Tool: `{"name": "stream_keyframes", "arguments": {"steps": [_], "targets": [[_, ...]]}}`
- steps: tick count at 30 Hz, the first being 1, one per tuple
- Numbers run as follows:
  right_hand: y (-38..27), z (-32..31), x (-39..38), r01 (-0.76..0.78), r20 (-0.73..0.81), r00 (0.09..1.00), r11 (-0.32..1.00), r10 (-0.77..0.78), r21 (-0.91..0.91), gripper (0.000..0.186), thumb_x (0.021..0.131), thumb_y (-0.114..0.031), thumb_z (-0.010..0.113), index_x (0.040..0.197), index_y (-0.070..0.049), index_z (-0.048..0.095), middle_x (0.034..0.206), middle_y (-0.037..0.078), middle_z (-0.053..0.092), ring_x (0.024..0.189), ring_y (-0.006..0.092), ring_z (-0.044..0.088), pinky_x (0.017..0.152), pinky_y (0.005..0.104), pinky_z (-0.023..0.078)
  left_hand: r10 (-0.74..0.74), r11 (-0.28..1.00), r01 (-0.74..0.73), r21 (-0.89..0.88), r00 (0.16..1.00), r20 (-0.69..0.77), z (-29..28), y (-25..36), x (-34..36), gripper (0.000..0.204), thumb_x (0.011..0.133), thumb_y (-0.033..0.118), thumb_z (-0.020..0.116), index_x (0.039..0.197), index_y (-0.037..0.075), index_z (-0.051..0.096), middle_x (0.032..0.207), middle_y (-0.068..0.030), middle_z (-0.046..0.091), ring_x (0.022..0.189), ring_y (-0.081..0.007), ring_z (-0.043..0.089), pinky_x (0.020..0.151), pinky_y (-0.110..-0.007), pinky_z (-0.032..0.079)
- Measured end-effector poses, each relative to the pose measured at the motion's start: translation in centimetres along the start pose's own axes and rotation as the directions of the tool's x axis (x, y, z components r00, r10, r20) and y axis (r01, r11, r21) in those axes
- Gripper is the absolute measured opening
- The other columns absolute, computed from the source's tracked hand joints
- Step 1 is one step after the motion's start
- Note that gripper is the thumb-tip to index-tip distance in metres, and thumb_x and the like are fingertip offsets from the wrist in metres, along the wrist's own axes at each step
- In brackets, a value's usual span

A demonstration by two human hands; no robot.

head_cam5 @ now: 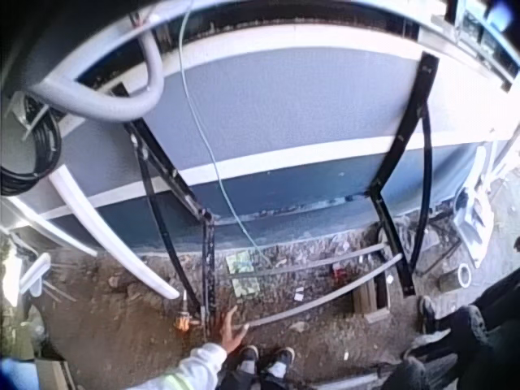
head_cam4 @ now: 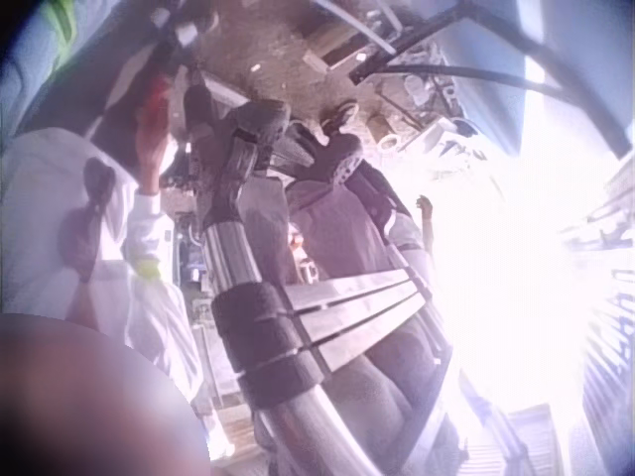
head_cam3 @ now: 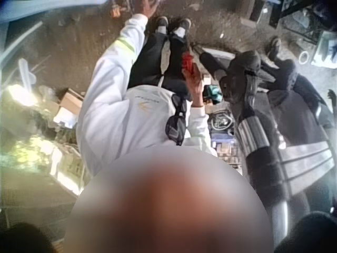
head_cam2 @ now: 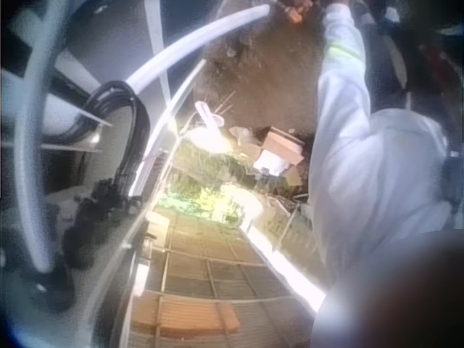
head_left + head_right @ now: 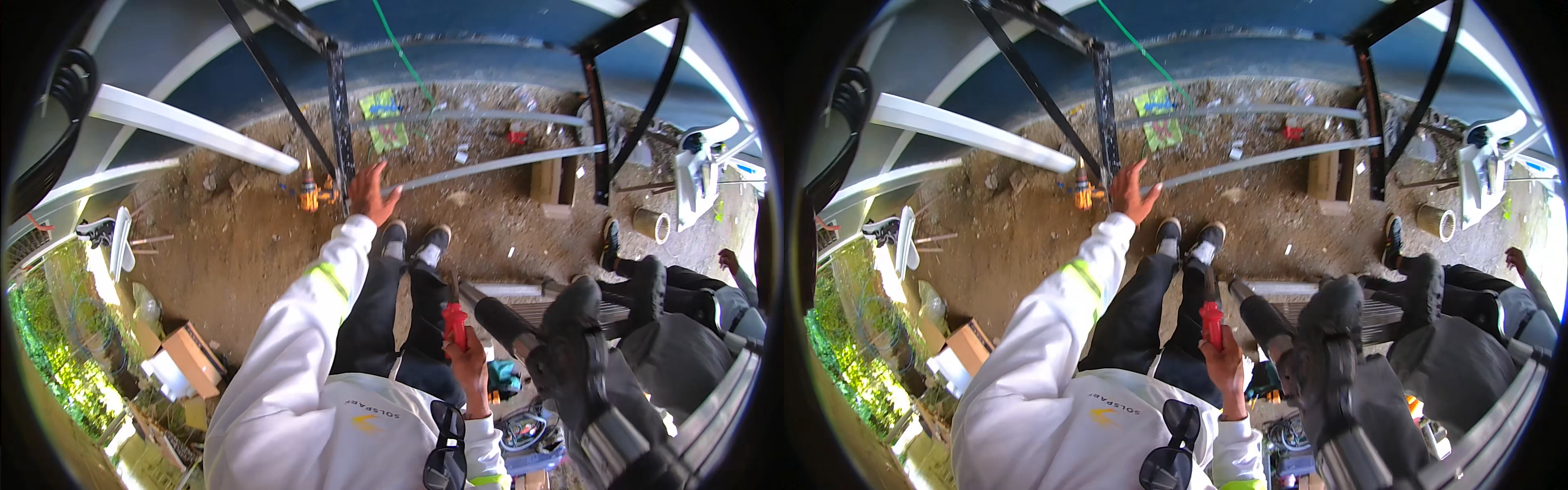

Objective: The person opens an electrical panel on a large machine and uses red-handled pliers to strip and adjust wires inside. They repeatedly reach into the panel, manipulate cables, and reposition components while standing in an outdoor workshop area.

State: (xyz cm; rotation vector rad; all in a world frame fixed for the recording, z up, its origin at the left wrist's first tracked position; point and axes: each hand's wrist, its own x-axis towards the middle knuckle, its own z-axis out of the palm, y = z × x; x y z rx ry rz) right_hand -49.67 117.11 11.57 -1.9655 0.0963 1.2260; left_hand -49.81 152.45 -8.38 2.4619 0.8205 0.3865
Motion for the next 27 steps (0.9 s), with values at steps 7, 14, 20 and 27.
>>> {"name": "stream_keyframes", "arguments": {"steps": [7, 14, 20, 27], "targets": [[-8.8, -3.3, -4.4, 0.238, 0.059, 0.950, 0.830, -0.308, 0.504, 0.030, 0.092, -0.017, 0.067, 0.116, -0.002, 0.059, 0.102, 0.010, 0.069, 0.090, 0.0162, 0.066, 0.080, 0.0301, 0.053, 0.067, 0.850, 0.003, -0.527, 0.991, 0.113, -20.9, 12.5, 1.9, 0.023, 0.094, 0.015, 0.069, 0.112, 0.001, 0.067, 0.099, -0.0067, 0.068, 0.093, -0.0137, 0.065, 0.084, -0.031, 0.052], [-19.6, -8.1, -10.1, 0.563, -0.111, 0.802, 0.681, -0.587, 0.468, 0.016, 0.087, -0.004, 0.064, 0.103, -0.003, 0.058, 0.094, 0.009, 0.066, 0.089, 0.0202, 0.070, 0.076, 0.0306, 0.054, 0.711, 0.589, -0.673, -0.447, 0.695, -0.110, -46.5, 33.1, 4.3, 0.028, 0.085, 0.018, 0.077, 0.109, 0.007, 0.070, 0.103, -0.0093, 0.071, 0.097, -0.0251, 0.068, 0.087, -0.038, 0.052], [-23.8, -8.6, -10.5, 0.766, -0.244, 0.637, 0.563, -0.731, 0.311, 0.014, 0.091, -0.011, 0.065, 0.099, -0.007, 0.055, 0.080, -0.001, 0.053, 0.068, 0.0087, 0.051, 0.062, 0.0269, 0.043, 0.655, 0.384, -0.889, -0.249, 0.452, -0.606, -57.9, 46.0, 11.3, 0.041, 0.094, 0.035, 0.065, 0.109, -0.004, 0.065, 0.105, -0.0132, 0.066, 0.099, -0.0211, 0.063, 0.092, -0.034, 0.046], [-23.2, -8.1, -8.8, 0.809, -0.336, 0.587, 0.527, -0.736, 0.260, 0.017, 0.087, -0.010, 0.062, 0.102, -0.004, 0.056, 0.083, 0.000, 0.056, 0.068, 0.0097, 0.053, 0.062, 0.0268, 0.044, 0.022, 0.488, -0.599, -0.635, 0.736, -0.677, -62.1, 56.6, 31.3, 0.032, 0.090, 0.026, 0.066, 0.107, 0.000, 0.063, 0.111, -0.0133, 0.066, 0.099, -0.0202, 0.063, 0.088, -0.035, 0.049]]}}
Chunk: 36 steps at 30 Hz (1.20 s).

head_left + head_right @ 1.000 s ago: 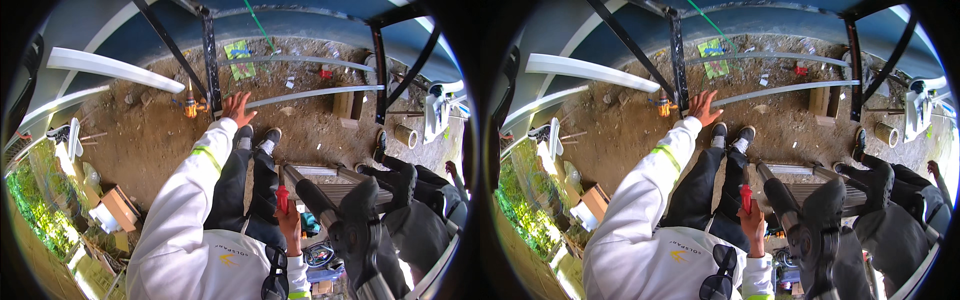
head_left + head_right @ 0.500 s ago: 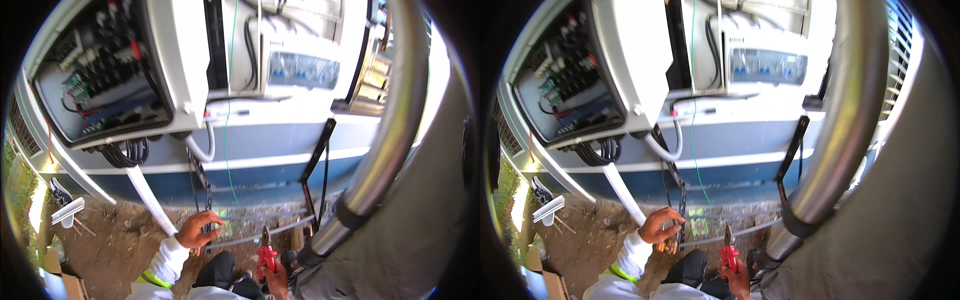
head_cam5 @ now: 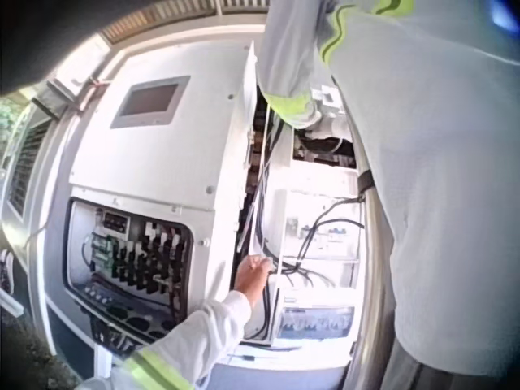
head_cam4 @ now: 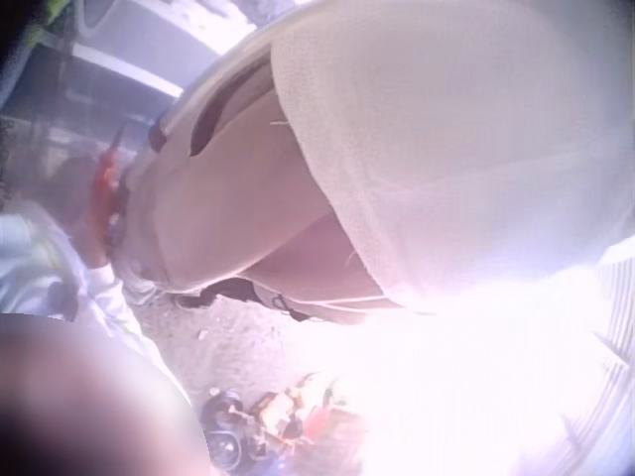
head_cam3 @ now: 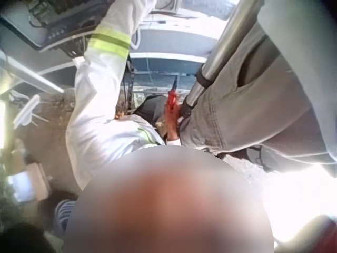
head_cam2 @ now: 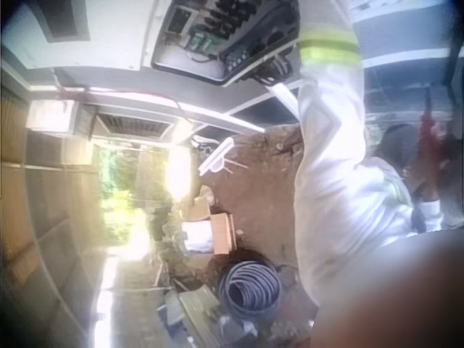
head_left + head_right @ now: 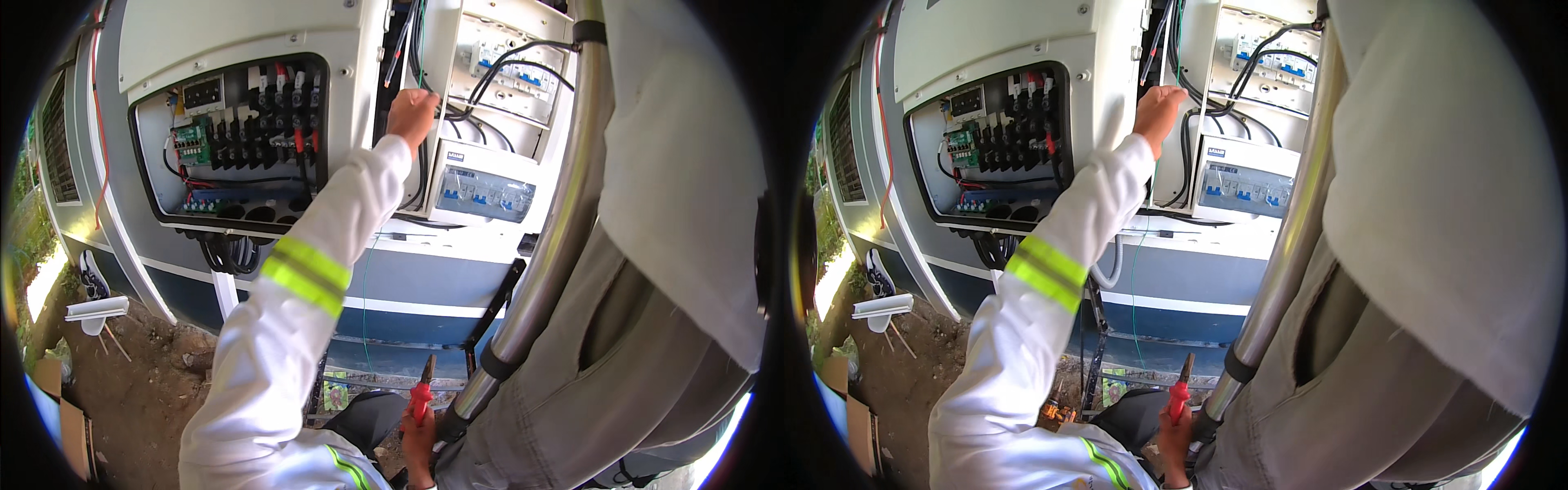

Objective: The person opens an electrical panel on a large machine and uses red-handled pliers to strip and adjust wires inside. They repeatedly reach into the panel, manipulate cables, and reposition components while standing in an outdoor workshop area.

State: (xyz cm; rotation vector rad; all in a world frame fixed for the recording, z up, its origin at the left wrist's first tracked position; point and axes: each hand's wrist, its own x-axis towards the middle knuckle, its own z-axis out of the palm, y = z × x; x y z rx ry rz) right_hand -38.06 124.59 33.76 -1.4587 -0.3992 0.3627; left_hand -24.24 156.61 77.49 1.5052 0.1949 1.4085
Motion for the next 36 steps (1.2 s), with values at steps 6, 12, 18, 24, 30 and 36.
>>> {"name": "stream_keyframes", "arguments": {"steps": [6, 12, 18, 24, 30, 36], "targets": [[-0.6, 1.1, 0.5, -0.043, -0.124, 0.992, 0.985, 0.022, -0.169, 0.015, 0.088, -0.012, 0.063, 0.098, -0.004, 0.056, 0.081, 0.002, 0.056, 0.071, 0.0122, 0.054, 0.065, 0.0303, 0.044, 0.370, 0.894, -0.218, 0.392, 0.852, -0.371, 4.9, -1.7, 8.1, 0.031, 0.083, 0.020, 0.063, 0.109, 0.005, 0.053, 0.113, -0.0169, 0.052, 0.112, -0.0362, 0.050, 0.098, -0.051, 0.038], [-2.8, 1.1, 0.7, -0.071, -0.023, 0.997, 0.940, 0.068, -0.334, 0.037, 0.089, -0.015, 0.064, 0.122, -0.004, 0.053, 0.095, 0.010, 0.063, 0.083, 0.0206, 0.061, 0.076, 0.0350, 0.048, 0.634, 0.728, -0.386, 0.566, 0.693, -0.343, 5.3, 3.1, 18.1, 0.047, 0.080, 0.025, 0.066, 0.117, 0.002, 0.049, 0.116, -0.0200, 0.053, 0.115, -0.0388, 0.051, 0.101, -0.049, 0.041], [-4.0, 2.8, 3.5, 0.072, -0.082, 0.991, 0.943, -0.104, -0.326, 0.042, 0.090, -0.012, 0.062, 0.130, -0.002, 0.056, 0.094, 0.012, 0.064, 0.083, 0.0201, 0.059, 0.075, 0.0347, 0.048, 0.387, 0.880, -0.254, 0.401, 0.874, -0.295, 4.9, 7.9, 25.0, 0.066, 0.080, 0.040, 0.066, 0.123, -0.008, 0.055, 0.121, -0.0292, 0.064, 0.112, -0.0429, 0.064, 0.099, -0.047, 0.051], [-8.8, 4.2, 7.8, 0.123, -0.125, 0.983, 0.988, -0.134, -0.089, 0.051, 0.089, -0.012, 0.063, 0.139, -0.004, 0.053, 0.104, 0.014, 0.066, 0.092, 0.0203, 0.062, 0.081, 0.0332, 0.049, 0.172, 0.959, -0.133, 0.249, 0.974, -0.145, 6.9, 9.8, 32.5, 0.093, 0.075, 0.063, 0.070, 0.136, -0.006, 0.054, 0.139, -0.0269, 0.056, 0.125, -0.0391, 0.058, 0.106, -0.043, 0.044], [-14.3, 7.6, 13.9, 0.117, -0.115, 0.987, 0.993, -0.113, 0.034, 0.052, 0.088, -0.010, 0.063, 0.138, -0.003, 0.052, 0.106, 0.014, 0.066, 0.095, 0.0202, 0.062, 0.083, 0.0332, 0.049, 0.167, 0.979, -0.158, 0.131, 0.984, -0.067, 7.1, 8.6, 36.6, 0.092, 0.071, 0.065, 0.077, 0.120, -0.012, 0.063, 0.119, -0.0264, 0.067, 0.111, -0.0326, 0.064, 0.099, -0.037, 0.046], [-20.9, 9.7, 16.9, 0.095, -0.075, 0.993, 0.993, -0.089, 0.076, 0.053, 0.087, -0.008, 0.064, 0.137, -0.001, 0.052, 0.108, 0.014, 0.066, 0.098, 0.0200, 0.062, 0.086, 0.0332, 0.048, 0.179, 0.935, -0.116, 0.336, 0.970, -0.165, 7.6, 7.3, 36.2, 0.060, 0.077, 0.047, 0.077, 0.089, -0.011, 0.069, 0.085, -0.0247, 0.071, 0.076, -0.0308, 0.069, 0.071, -0.043, 0.053]]}}
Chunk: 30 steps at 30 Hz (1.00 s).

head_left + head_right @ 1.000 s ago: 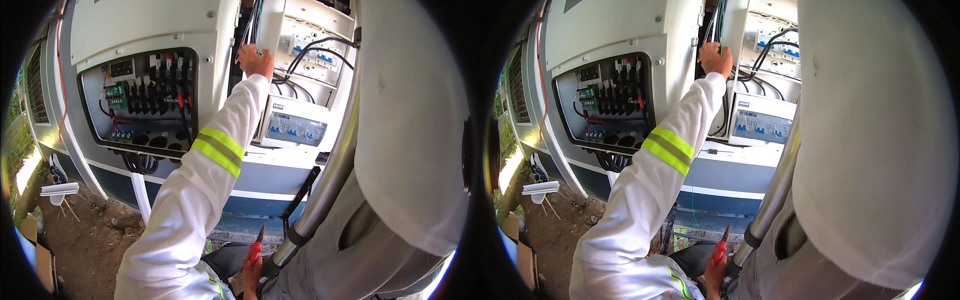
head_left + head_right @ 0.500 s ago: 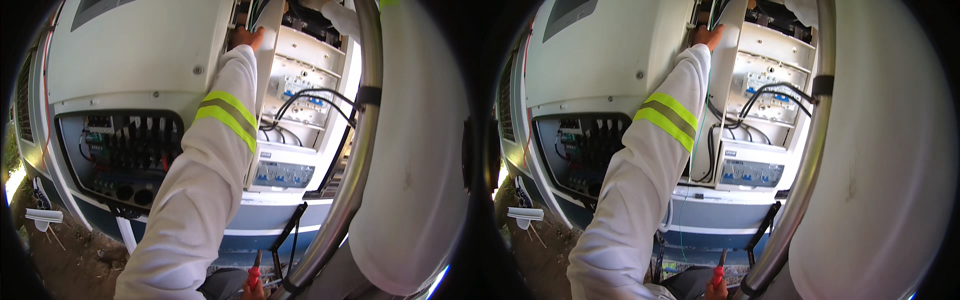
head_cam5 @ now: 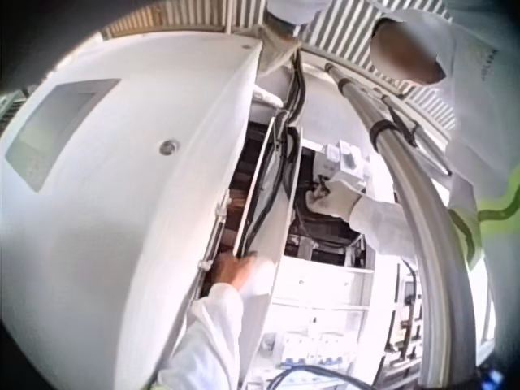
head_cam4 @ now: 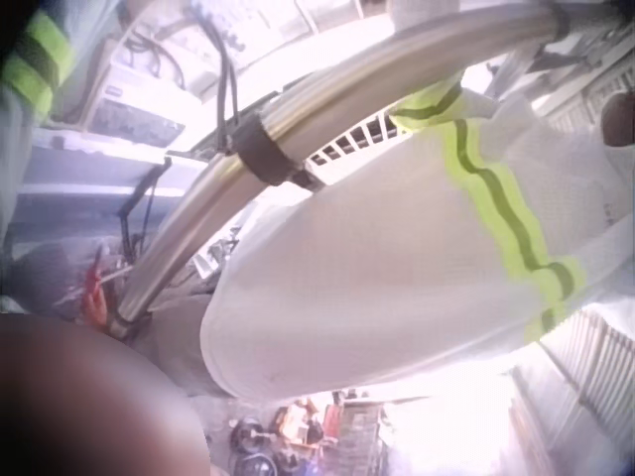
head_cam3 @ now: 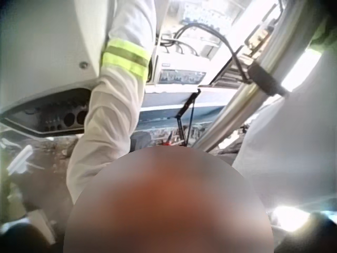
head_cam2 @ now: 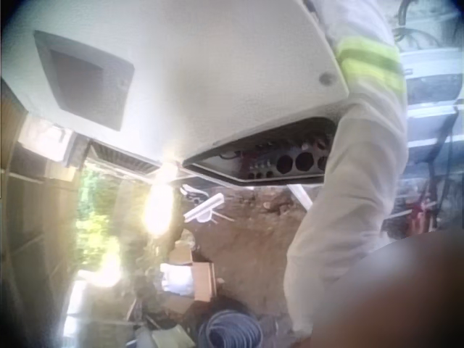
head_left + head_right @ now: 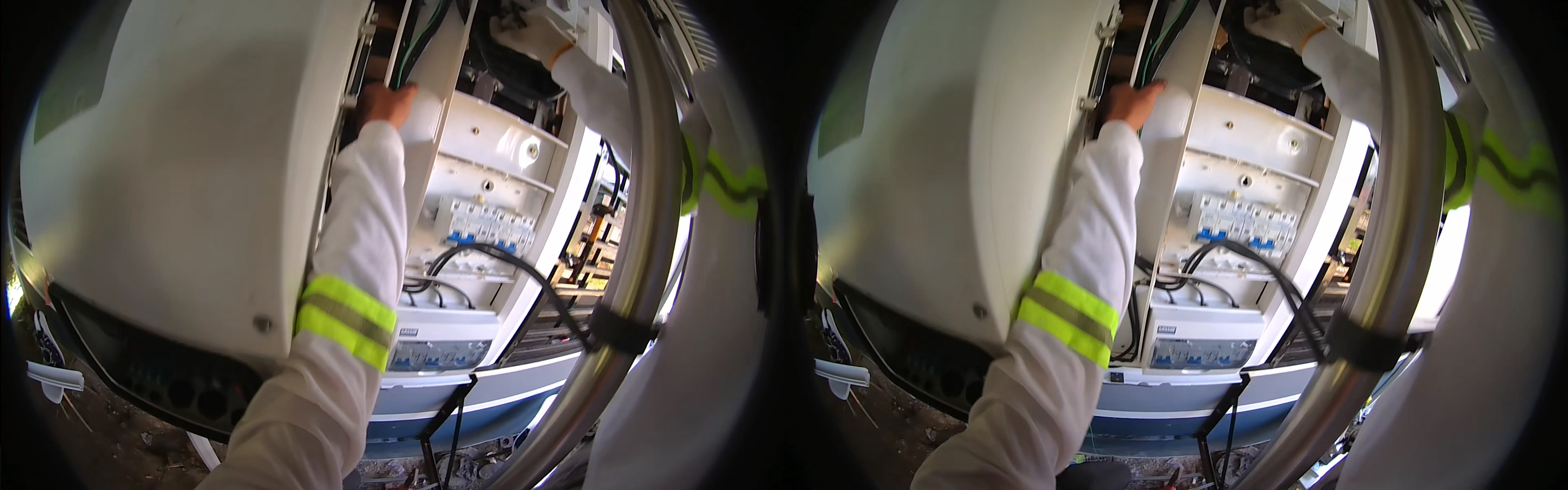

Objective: The person opens an electrical panel on a large machine and uses red-handled pliers to strip and adjust wires inside. They repeatedly reach into the panel, manipulate cables, and reposition components while standing in an outdoor workshop area.

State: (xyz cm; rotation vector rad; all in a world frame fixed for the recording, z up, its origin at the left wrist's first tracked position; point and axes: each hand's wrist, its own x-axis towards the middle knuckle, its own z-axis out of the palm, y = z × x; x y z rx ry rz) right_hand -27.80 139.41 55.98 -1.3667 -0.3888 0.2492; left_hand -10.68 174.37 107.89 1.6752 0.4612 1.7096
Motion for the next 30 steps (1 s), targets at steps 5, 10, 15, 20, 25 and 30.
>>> {"name": "stream_keyframes", "arguments": {"steps": [5, 10, 15, 20, 25, 30], "targets": [[-5.0, 1.4, 2.2, -0.020, 0.022, 1.000, 0.998, 0.019, 0.054, 0.053, 0.085, -0.006, 0.064, 0.137, 0.000, 0.052, 0.110, 0.013, 0.066, 0.100, 0.0199, 0.062, 0.088, 0.0332, 0.048, 0.007, 0.992, 0.001, -0.128, 0.998, 0.060, -0.9, 0.4, -1.1, 0.037, 0.082, 0.030, 0.077, 0.096, -0.003, 0.071, 0.078, -0.0110, 0.069, 0.069, -0.0165, 0.060, 0.065, -0.034, 0.048], [-8.1, 2.9, 3.6, -0.042, 0.049, 0.998, 0.993, 0.036, 0.114, 0.054, 0.084, -0.005, 0.064, 0.136, 0.001, 0.052, 0.112, 0.013, 0.066, 0.102, 0.0197, 0.062, 0.089, 0.0332, 0.048, -0.038, 0.971, 0.042, -0.235, 0.999, 0.023, -1.2, 0.7, -2.5, 0.044, 0.079, 0.037, 0.076, 0.094, -0.004, 0.069, 0.081, -0.0179, 0.071, 0.075, -0.0305, 0.070, 0.071, -0.041, 0.053], [-11.7, 4.5, 5.1, -0.078, 0.073, 0.995, 0.968, 0.063, 0.239, 0.054, 0.083, -0.003, 0.064, 0.136, 0.002, 0.052, 0.113, 0.013, 0.066, 0.104, 0.0196, 0.062, 0.091, 0.0332, 0.048, 0.000, 0.970, -0.008, -0.242, 0.999, -0.033, -1.8, 1.9, -3.4, 0.050, 0.082, 0.034, 0.076, 0.106, -0.008, 0.065, 0.091, -0.0191, 0.071, 0.081, -0.0256, 0.069, 0.075, -0.038, 0.053], [-15.3, 6.8, 6.3, -0.109, 0.114, 0.991, 0.895, 0.065, 0.433, 0.055, 0.082, -0.001, 0.065, 0.135, 0.003, 0.051, 0.115, 0.013, 0.066, 0.107, 0.0195, 0.062, 0.093, 0.0332, 0.047, -0.061, 0.946, 0.091, -0.312, 0.992, 0.106, -3.3, 3.6, -4.8, 0.046, 0.089, 0.026, 0.073, 0.118, -0.007, 0.061, 0.107, -0.0146, 0.069, 0.094, -0.0210, 0.064, 0.088, -0.032, 0.049], [-21.9, 9.1, 8.5, 0.064, 0.137, 0.981, 0.893, -0.138, 0.445, 0.055, 0.081, -0.001, 0.063, 0.135, 0.004, 0.051, 0.120, 0.013, 0.064, 0.112, 0.0202, 0.061, 0.097, 0.0328, 0.046, -0.059, 0.929, 0.107, -0.353, 0.988, 0.144, -3.2, 5.1, -5.2, 0.049, 0.089, 0.024, 0.071, 0.124, -0.006, 0.057, 0.117, -0.0158, 0.066, 0.102, -0.0222, 0.061, 0.094, -0.033, 0.046], [-32.3, 9.8, 14.9, 0.367, 0.074, 0.912, 0.882, -0.404, 0.295, 0.047, 0.081, 0.006, 0.055, 0.128, 0.005, 0.054, 0.129, 0.020, 0.062, 0.109, 0.0191, 0.061, 0.093, 0.0300, 0.046, -0.172, 0.947, 0.215, -0.237, 0.966, 0.192, -4.5, 5.6, -6.3, 0.047, 0.089, 0.019, 0.070, 0.127, -0.005, 0.055, 0.119, -0.0160, 0.065, 0.106, -0.0243, 0.061, 0.098, -0.034, 0.045]]}}
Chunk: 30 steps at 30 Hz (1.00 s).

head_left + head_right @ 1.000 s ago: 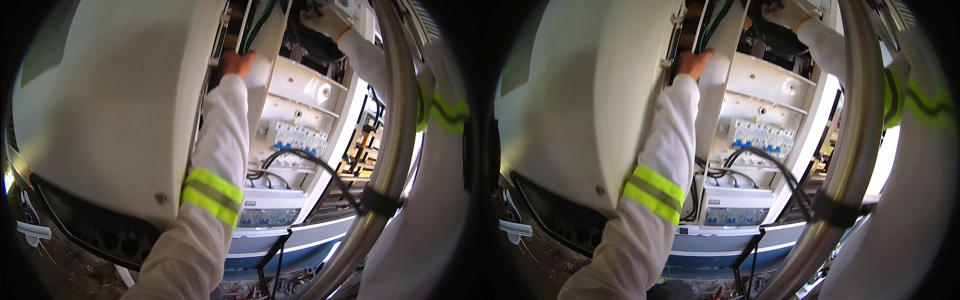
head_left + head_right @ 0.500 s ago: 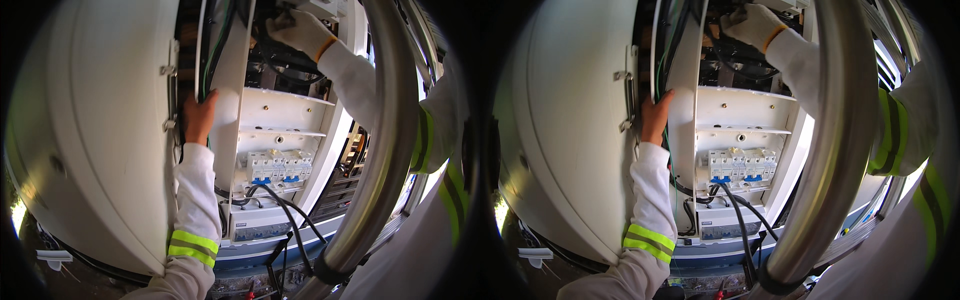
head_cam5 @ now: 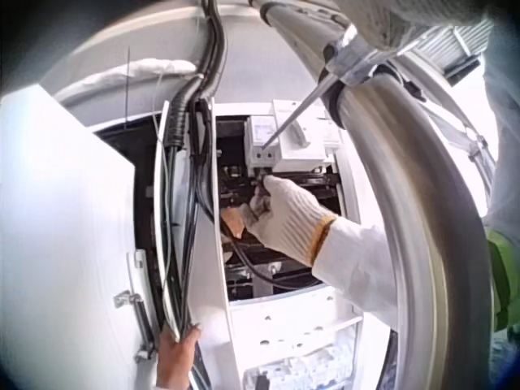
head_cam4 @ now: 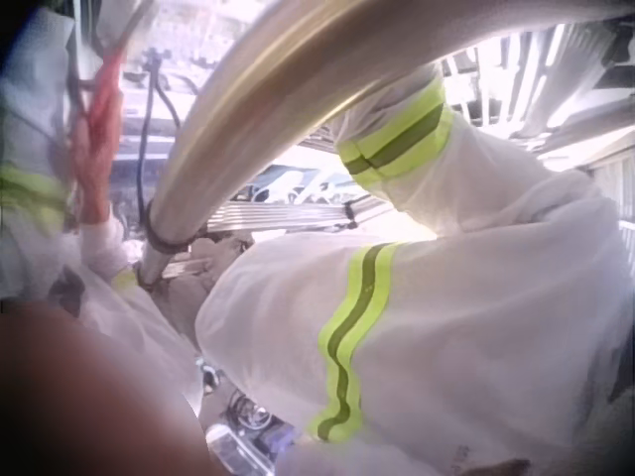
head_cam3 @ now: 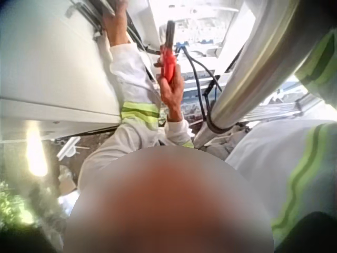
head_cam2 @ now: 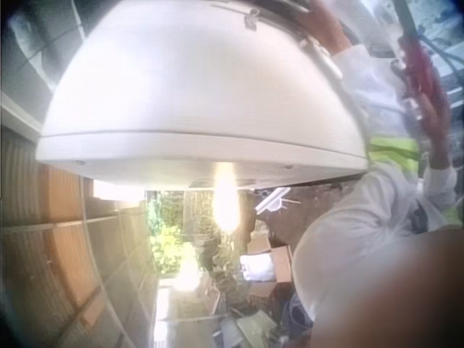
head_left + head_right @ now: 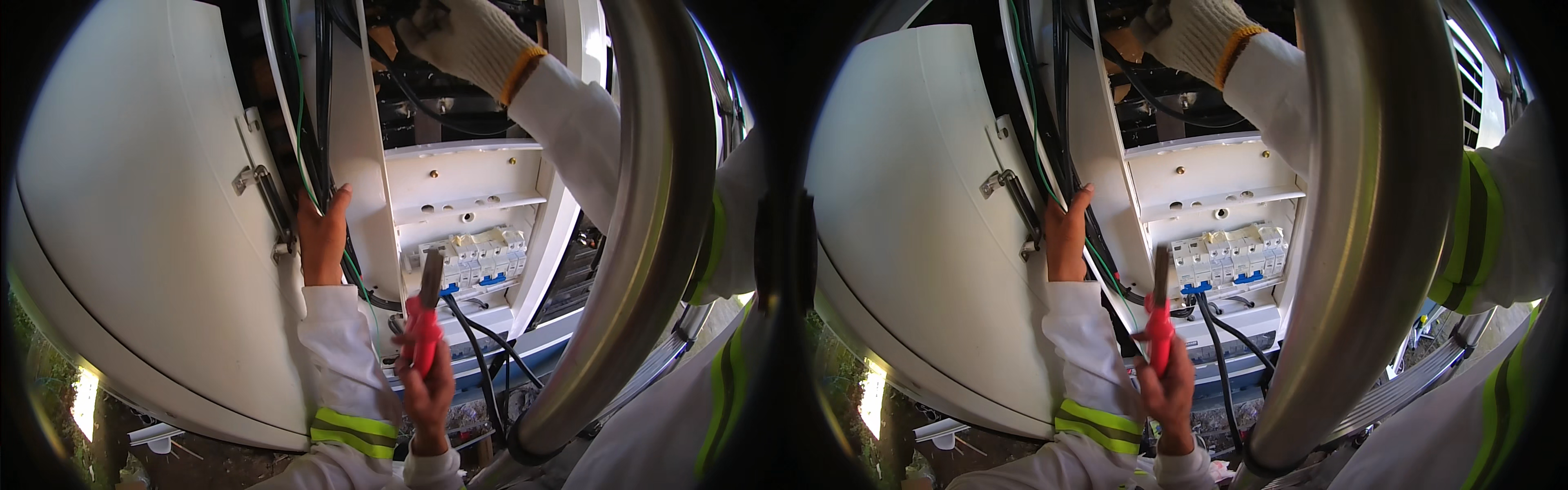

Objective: The person opens an electrical panel on a large machine and uses red-handled pliers to strip and adjust wires inside. They repeatedly reach into the panel, manipulate cables, and reposition components while standing in an outdoor workshop area.

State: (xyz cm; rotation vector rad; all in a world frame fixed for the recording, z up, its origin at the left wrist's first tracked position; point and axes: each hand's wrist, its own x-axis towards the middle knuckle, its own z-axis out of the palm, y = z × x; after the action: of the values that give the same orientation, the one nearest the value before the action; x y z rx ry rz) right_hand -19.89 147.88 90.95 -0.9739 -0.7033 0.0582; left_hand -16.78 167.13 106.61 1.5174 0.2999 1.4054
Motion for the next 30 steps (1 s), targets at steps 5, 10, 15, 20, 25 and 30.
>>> {"name": "stream_keyframes", "arguments": {"steps": [5, 10, 15, 20, 25, 30], "targets": [[-7.5, 2.0, 8.5, 0.071, -0.034, 0.997, 0.997, -0.071, 0.020, 0.044, 0.083, 0.005, 0.057, 0.127, 0.003, 0.055, 0.122, 0.010, 0.067, 0.090, 0.0103, 0.057, 0.080, 0.0259, 0.046, 0.002, 1.000, -0.004, 0.024, 0.998, 0.056, -0.4, 0.2, 0.2, 0.044, 0.090, 0.017, 0.069, 0.126, -0.003, 0.056, 0.114, -0.0143, 0.066, 0.103, -0.0213, 0.062, 0.095, -0.034, 0.046], [-12.9, 5.7, 14.7, 0.068, 0.041, 0.997, 0.996, -0.070, 0.061, 0.033, 0.086, -0.006, 0.058, 0.117, 0.004, 0.060, 0.109, 0.017, 0.071, 0.087, 0.0167, 0.064, 0.078, 0.0310, 0.053, -0.060, 0.998, 0.060, 0.000, 0.995, 0.076, -0.8, 0.5, 0.3, 0.041, 0.090, 0.015, 0.068, 0.126, -0.001, 0.057, 0.113, -0.0112, 0.066, 0.101, -0.0190, 0.061, 0.094, -0.034, 0.046], [-15.5, 8.9, 20.0, -0.031, 0.205, 0.978, 0.941, -0.041, 0.337, 0.032, 0.083, -0.003, 0.057, 0.114, 0.002, 0.060, 0.111, 0.016, 0.070, 0.100, 0.0212, 0.064, 0.079, 0.0335, 0.051, -0.105, 0.994, 0.103, 0.038, 0.992, 0.068, -0.9, 0.9, 0.5, 0.046, 0.089, 0.019, 0.070, 0.128, -0.001, 0.056, 0.117, -0.0111, 0.065, 0.105, -0.0206, 0.060, 0.096, -0.035, 0.045], [-15.6, 10.6, 22.6, 0.049, 0.123, 0.989, 0.963, -0.083, 0.263, 0.034, 0.086, -0.006, 0.055, 0.118, 0.003, 0.058, 0.114, 0.022, 0.068, 0.105, 0.0346, 0.065, 0.085, 0.0473, 0.054, -0.069, 0.997, 0.069, 0.026, 0.998, -0.003, -0.1, 1.2, 0.4, 0.047, 0.090, 0.023, 0.070, 0.128, -0.001, 0.057, 0.118, -0.0147, 0.066, 0.107, -0.0238, 0.062, 0.097, -0.036, 0.046], [-15.7, 10.9, 23.5, 0.121, 0.055, 0.989, 0.964, -0.138, 0.235, 0.035, 0.086, -0.009, 0.057, 0.119, 0.002, 0.058, 0.118, 0.022, 0.066, 0.104, 0.0360, 0.063, 0.086, 0.0510, 0.053, -0.097, 0.993, 0.097, 0.063, 0.995, -0.011, -0.2, 1.3, 0.3, 0.048, 0.091, 0.025, 0.069, 0.128, -0.002, 0.056, 0.117, -0.0176, 0.067, 0.106, -0.0260, 0.064, 0.097, -0.037, 0.047], [-16.7, 9.6, 24.5, 0.052, 0.114, 0.989, 0.936, -0.097, 0.348, 0.037, 0.086, -0.011, 0.058, 0.121, 0.001, 0.056, 0.118, 0.022, 0.066, 0.104, 0.0382, 0.062, 0.087, 0.0535, 0.052, -0.059, 0.989, 0.064, 0.136, 0.997, -0.043, 0.1, 1.8, 0.2, 0.052, 0.090, 0.027, 0.070, 0.128, -0.004, 0.054, 0.117, -0.0185, 0.067, 0.104, -0.0275, 0.065, 0.095, -0.037, 0.047]]}}
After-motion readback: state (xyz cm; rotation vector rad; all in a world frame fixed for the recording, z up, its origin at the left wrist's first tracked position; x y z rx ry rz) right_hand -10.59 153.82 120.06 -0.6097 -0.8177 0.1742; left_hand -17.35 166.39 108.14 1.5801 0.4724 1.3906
